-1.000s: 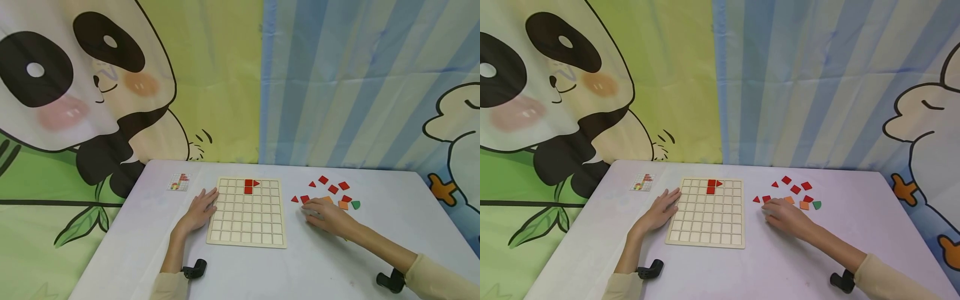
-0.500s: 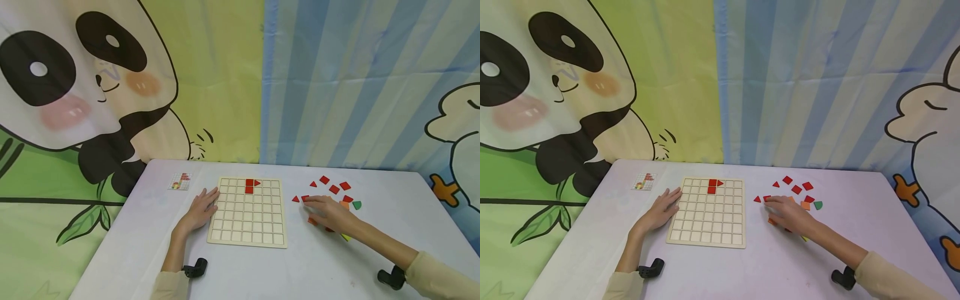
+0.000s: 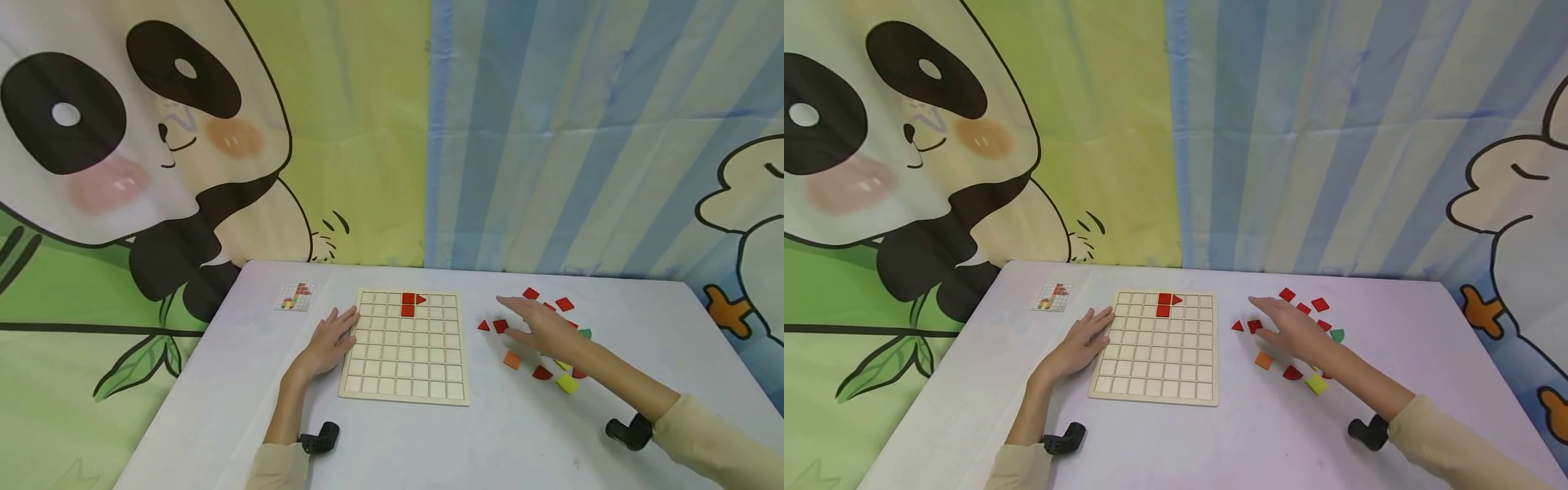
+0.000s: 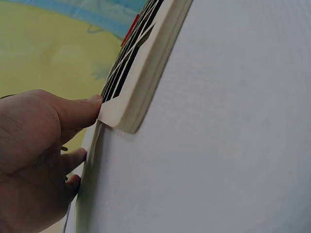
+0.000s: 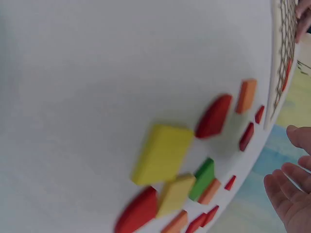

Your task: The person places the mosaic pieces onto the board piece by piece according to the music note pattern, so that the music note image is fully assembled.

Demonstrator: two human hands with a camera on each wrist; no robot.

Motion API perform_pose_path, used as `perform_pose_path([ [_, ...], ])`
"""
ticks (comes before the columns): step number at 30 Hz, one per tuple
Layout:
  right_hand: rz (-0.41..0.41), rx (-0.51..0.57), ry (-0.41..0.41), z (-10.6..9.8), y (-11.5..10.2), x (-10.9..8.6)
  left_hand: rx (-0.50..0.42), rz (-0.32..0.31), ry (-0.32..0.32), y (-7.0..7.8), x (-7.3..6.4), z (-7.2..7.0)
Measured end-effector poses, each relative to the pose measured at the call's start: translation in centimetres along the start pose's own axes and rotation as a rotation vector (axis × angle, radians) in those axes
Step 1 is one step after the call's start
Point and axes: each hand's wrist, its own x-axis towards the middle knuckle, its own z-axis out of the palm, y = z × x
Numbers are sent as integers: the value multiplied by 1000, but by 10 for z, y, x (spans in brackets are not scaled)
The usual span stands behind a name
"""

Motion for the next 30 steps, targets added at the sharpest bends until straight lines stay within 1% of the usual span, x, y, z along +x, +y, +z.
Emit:
perform_pose_path([
  [3,-31,-16,-5,-4,3,8,1,-6,-5,0,0,0],
  [5,-47,-16,-36,-3,4,11,3,-7,-3,0,-1,0],
  [10,-13,-32,-120,9,10,13,-3,-2,-4,1,0,1],
  [12,-26,-63,-119,15,13,14,-1,-4,-5,1,0,2],
  [14,-63,-97,-103,18,15,14,1,-6,-6,1,1,2],
  [17,-88,-134,-82,18,16,15,1,-5,-4,2,1,2],
  [18,-82,-140,-78,17,16,16,1,-4,-5,3,1,2],
  [21,-58,-97,-59,11,9,24,-4,5,-1,3,1,0],
  [24,-74,-4,-47,8,-4,38,-3,6,-1,3,1,0],
  [27,-160,81,-54,14,-22,55,1,-1,-5,1,1,0],
  [30,-244,105,-57,24,-44,73,3,-5,-8,0,1,0],
])
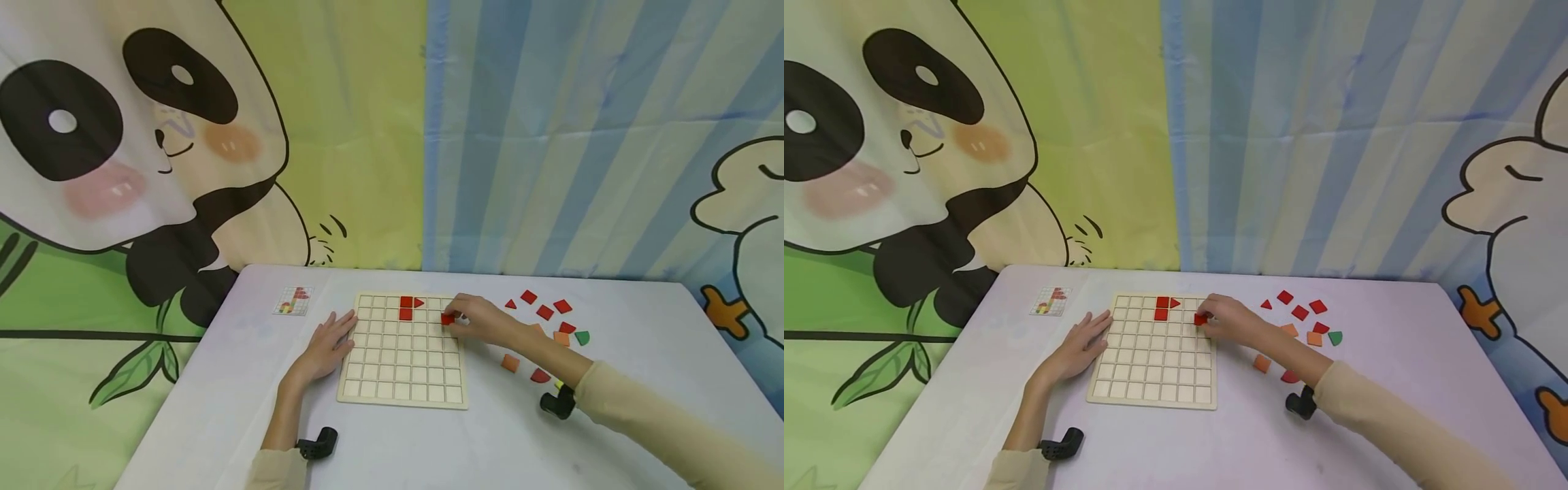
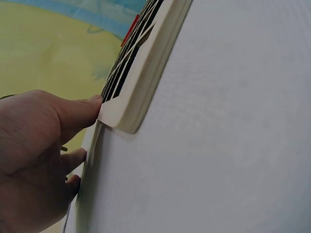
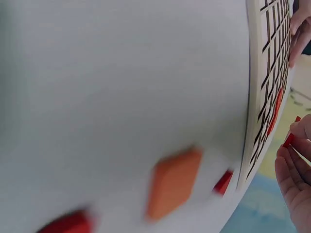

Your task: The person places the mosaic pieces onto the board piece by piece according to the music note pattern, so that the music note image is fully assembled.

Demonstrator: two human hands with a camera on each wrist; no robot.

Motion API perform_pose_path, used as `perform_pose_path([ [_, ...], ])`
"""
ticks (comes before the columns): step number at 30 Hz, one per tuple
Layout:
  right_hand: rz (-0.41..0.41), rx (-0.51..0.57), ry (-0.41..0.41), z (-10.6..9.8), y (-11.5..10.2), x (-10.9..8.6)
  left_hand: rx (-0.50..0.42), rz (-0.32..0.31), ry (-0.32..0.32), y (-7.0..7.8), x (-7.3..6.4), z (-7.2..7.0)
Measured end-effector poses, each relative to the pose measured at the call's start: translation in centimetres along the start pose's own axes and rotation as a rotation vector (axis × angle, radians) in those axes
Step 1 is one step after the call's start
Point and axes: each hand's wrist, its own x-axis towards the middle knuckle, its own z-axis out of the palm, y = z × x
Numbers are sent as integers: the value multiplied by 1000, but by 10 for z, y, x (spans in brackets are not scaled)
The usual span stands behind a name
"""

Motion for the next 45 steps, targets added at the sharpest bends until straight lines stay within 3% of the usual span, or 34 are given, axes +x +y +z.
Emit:
perform_pose_path([
  [5,-61,-76,15,17,-16,33,-12,21,7,0,1,1],
  [9,-77,-129,4,27,-15,43,-15,18,6,1,1,2],
  [17,-117,-191,32,32,-18,44,-1,13,19,-1,-1,2],
  [28,-70,-251,12,35,-16,52,-14,17,18,-1,-2,2],
  [39,-34,-172,-46,30,-16,52,-4,7,20,0,-1,1],
  [45,3,-135,-63,18,-20,38,-7,7,11,0,0,1],
])
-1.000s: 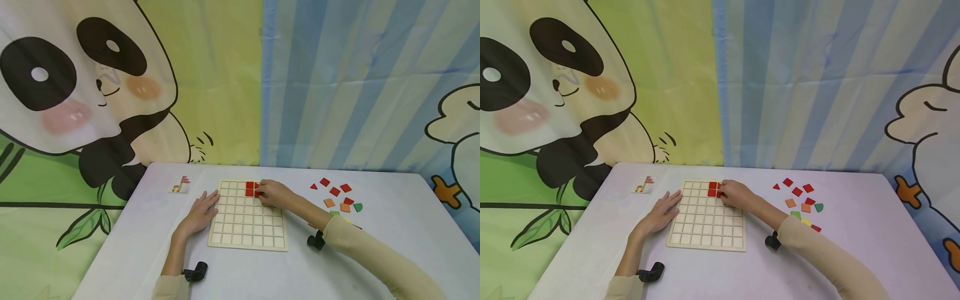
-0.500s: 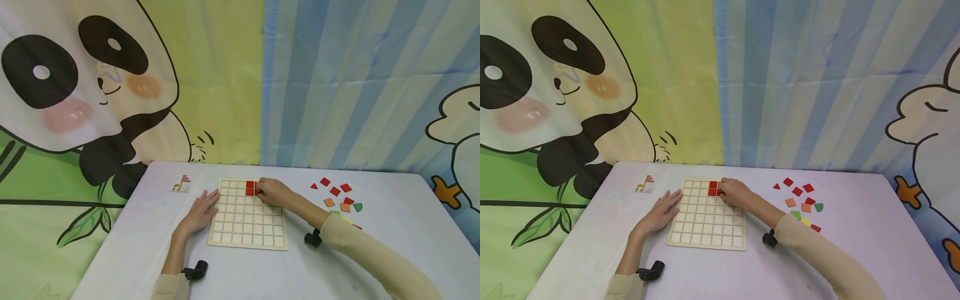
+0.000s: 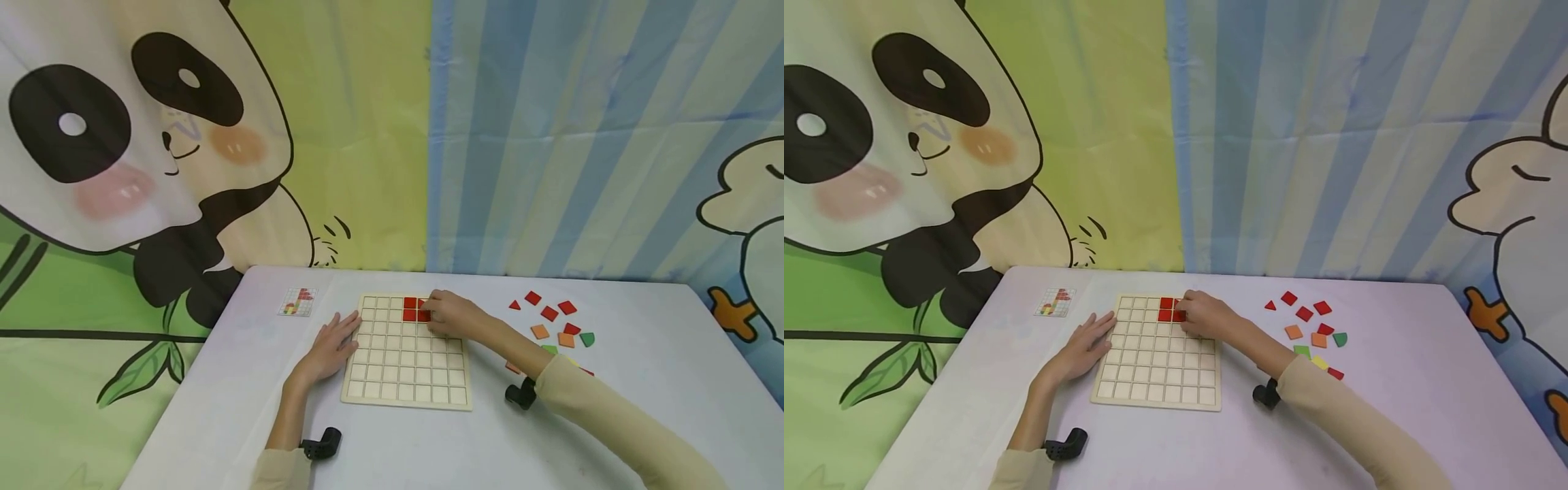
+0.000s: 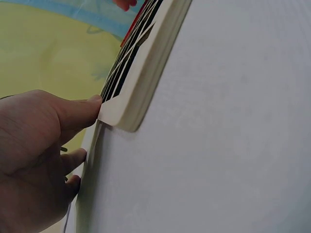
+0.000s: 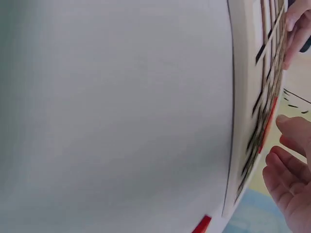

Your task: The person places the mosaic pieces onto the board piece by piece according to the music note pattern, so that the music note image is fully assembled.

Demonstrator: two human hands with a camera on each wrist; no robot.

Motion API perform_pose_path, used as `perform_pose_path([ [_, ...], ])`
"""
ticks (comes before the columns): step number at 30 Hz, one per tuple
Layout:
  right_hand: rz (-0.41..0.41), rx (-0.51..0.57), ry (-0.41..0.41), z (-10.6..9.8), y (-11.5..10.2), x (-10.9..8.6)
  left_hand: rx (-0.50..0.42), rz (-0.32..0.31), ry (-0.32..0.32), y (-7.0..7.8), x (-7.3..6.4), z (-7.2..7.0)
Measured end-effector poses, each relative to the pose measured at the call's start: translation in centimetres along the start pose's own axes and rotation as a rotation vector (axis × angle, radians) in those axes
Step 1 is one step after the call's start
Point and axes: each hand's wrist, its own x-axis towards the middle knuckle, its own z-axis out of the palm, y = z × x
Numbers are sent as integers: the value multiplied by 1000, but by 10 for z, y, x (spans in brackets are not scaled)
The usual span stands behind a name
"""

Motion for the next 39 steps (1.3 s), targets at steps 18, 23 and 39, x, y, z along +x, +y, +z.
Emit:
perform_pose_path([
  [18,332,56,-6,-13,43,-108,5,16,16,0,1,1],
  [23,290,43,-14,-11,52,-112,9,10,3,0,2,0],
  [39,143,-69,-27,-8,52,-85,8,-8,-5,-3,-1,2],
])
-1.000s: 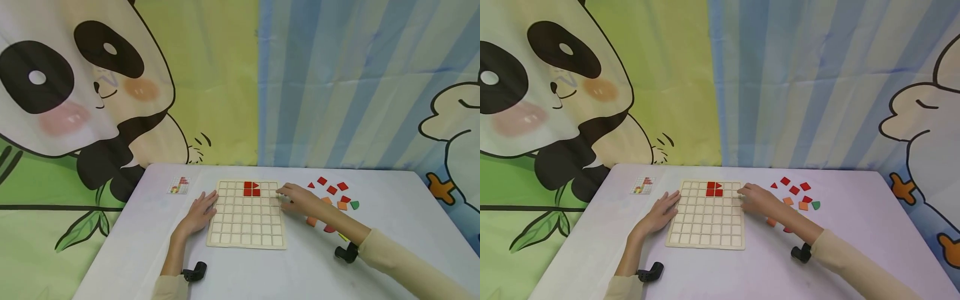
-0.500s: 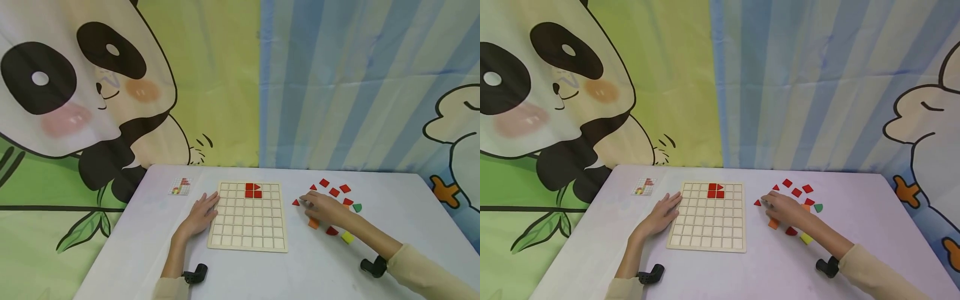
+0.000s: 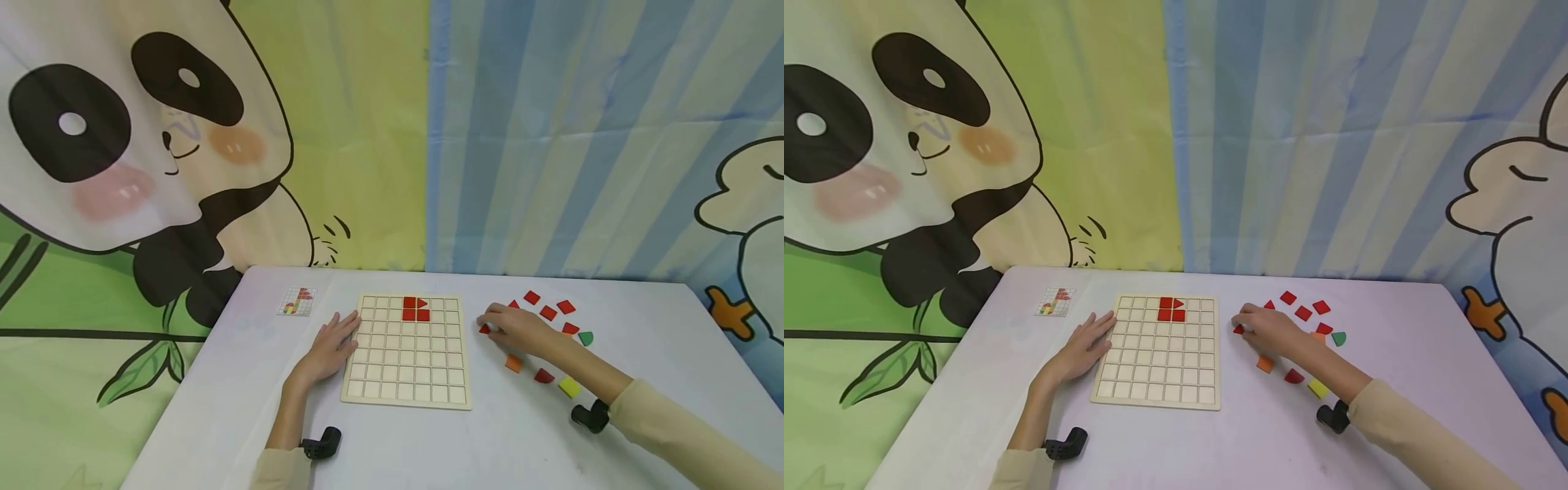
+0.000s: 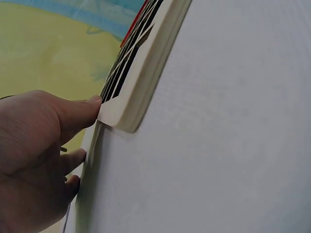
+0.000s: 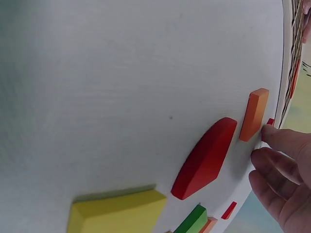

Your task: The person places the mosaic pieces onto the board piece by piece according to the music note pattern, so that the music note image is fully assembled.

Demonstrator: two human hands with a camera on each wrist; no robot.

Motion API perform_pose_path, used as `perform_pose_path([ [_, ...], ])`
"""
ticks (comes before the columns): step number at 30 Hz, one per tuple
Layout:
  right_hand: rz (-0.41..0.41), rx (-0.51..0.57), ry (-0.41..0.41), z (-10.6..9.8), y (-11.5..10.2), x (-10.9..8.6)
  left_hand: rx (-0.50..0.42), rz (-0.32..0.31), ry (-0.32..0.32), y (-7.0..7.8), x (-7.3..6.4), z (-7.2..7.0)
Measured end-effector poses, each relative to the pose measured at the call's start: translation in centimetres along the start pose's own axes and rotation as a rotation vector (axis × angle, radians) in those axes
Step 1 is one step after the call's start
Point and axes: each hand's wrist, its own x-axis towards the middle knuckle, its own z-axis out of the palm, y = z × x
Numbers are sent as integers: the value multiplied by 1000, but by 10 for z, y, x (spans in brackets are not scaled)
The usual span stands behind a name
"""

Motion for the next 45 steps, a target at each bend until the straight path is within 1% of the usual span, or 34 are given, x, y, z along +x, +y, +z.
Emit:
perform_pose_path([
  [4,-29,-21,14,1,0,3,-2,0,-4,1,0,-1],
  [6,-26,-14,20,1,1,5,-1,7,2,1,0,-2],
  [10,5,17,30,1,4,7,-3,18,18,2,-1,-3],
  [14,31,43,29,4,6,7,1,4,6,2,-2,-4],
  [18,50,99,9,5,6,9,4,-4,2,1,-3,-3],
  [20,59,153,8,5,5,10,2,-1,8,1,-3,-3],
  [22,61,218,28,6,4,13,0,3,15,0,-4,-2],
  [26,53,419,93,7,-2,20,-1,3,13,0,-4,-2],
  [28,44,509,105,8,-8,26,-4,11,17,1,-3,-1],
  [31,39,572,108,9,-18,36,-4,19,24,2,-2,-1],
  [33,40,570,114,10,-23,44,-5,26,30,2,-1,0],
  [37,71,548,136,11,-30,61,8,29,23,1,0,1],
  [39,76,543,134,12,-32,68,3,34,25,0,0,1],
  [43,59,518,122,15,-35,78,1,40,27,-1,1,1],
  [45,66,494,119,16,-37,80,3,39,25,-1,1,1],
])
